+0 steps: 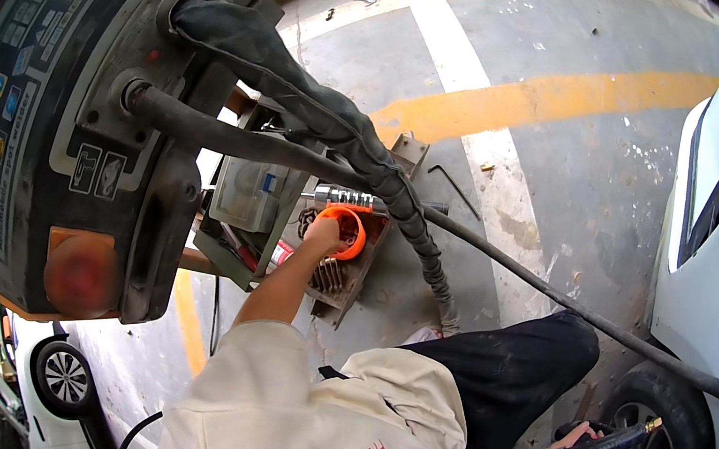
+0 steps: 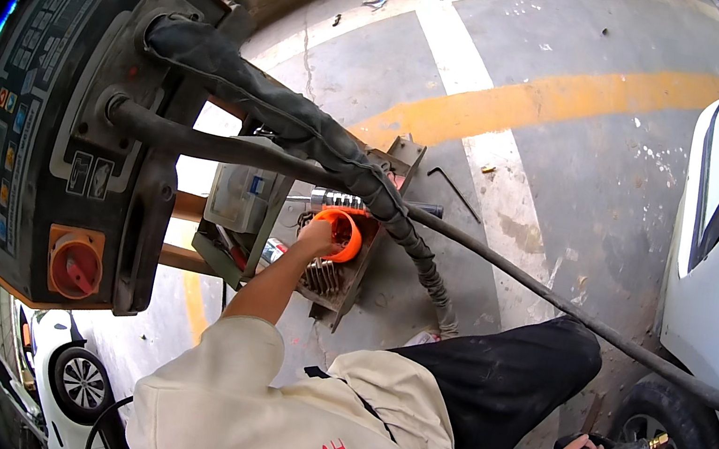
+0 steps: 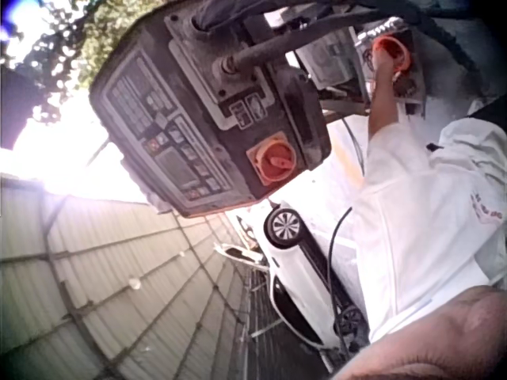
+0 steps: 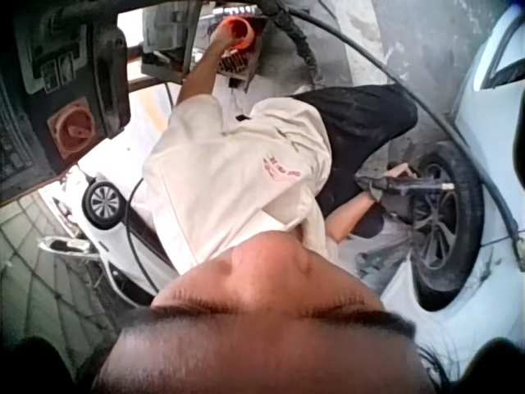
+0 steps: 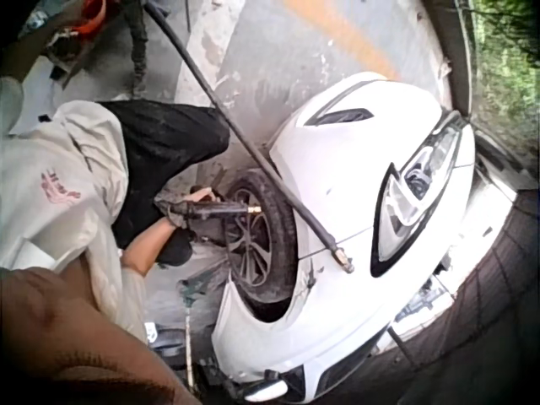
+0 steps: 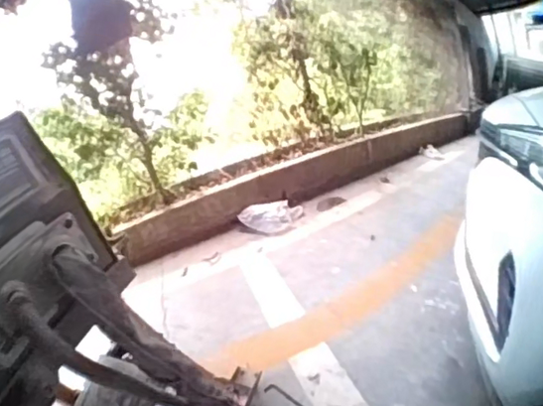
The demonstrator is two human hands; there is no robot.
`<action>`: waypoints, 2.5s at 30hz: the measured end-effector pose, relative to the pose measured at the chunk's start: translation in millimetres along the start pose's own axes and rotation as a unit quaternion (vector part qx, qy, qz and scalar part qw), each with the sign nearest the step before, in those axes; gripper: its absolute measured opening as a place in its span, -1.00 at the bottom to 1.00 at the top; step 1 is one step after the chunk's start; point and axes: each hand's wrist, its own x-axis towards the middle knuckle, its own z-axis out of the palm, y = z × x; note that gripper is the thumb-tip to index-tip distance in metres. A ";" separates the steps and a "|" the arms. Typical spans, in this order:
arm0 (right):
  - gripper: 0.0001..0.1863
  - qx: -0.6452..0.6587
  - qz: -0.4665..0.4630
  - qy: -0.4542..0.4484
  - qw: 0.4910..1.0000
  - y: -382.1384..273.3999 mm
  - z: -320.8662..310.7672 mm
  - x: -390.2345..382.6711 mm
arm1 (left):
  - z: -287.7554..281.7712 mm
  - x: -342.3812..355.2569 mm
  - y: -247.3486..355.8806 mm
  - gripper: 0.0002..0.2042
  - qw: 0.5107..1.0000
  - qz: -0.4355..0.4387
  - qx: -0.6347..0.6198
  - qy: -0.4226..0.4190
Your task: The person uses a metal file to smooth a damaged area on the front bumper of a white car. They then use an angle grinder to further smooth the surface. Finally, they use a heat gun to apply heat to the repaired section.
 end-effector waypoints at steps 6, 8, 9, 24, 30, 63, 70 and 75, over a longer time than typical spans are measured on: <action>-0.78 0.078 0.006 0.029 0.997 -1.1 3.5 1.7 | 33.6 28.9 12.8 -0.58 0.979 -0.134 -0.153 0.023; -0.79 0.092 0.019 0.039 0.995 14.5 9.7 -7.6 | 40.9 26.8 14.5 -0.59 0.972 -0.137 -0.189 0.031; -0.78 0.074 0.034 0.045 0.996 34.1 18.7 -15.6 | 42.1 26.9 15.7 -0.59 0.969 -0.136 -0.205 0.036; -0.67 0.074 0.179 0.024 0.981 90.7 82.2 -17.0 | 45.2 -20.0 -35.1 -0.76 0.870 -0.031 -0.457 0.183; -0.62 0.100 0.227 0.006 0.969 91.5 76.7 -24.5 | 57.3 -6.0 -46.8 -0.86 0.625 0.011 -0.771 0.120; -0.58 0.126 0.334 0.048 0.933 79.9 61.2 -49.7 | 30.6 -20.2 -19.0 -0.78 0.983 -0.045 -0.056 0.169; -0.70 0.247 0.392 0.068 0.883 96.4 77.0 -81.9 | 25.9 23.1 16.0 -0.76 0.986 -0.043 0.145 0.064; -0.77 0.153 0.466 0.022 0.871 40.2 51.4 -36.1 | 71.0 87.9 -19.5 -0.80 0.970 0.038 0.228 0.074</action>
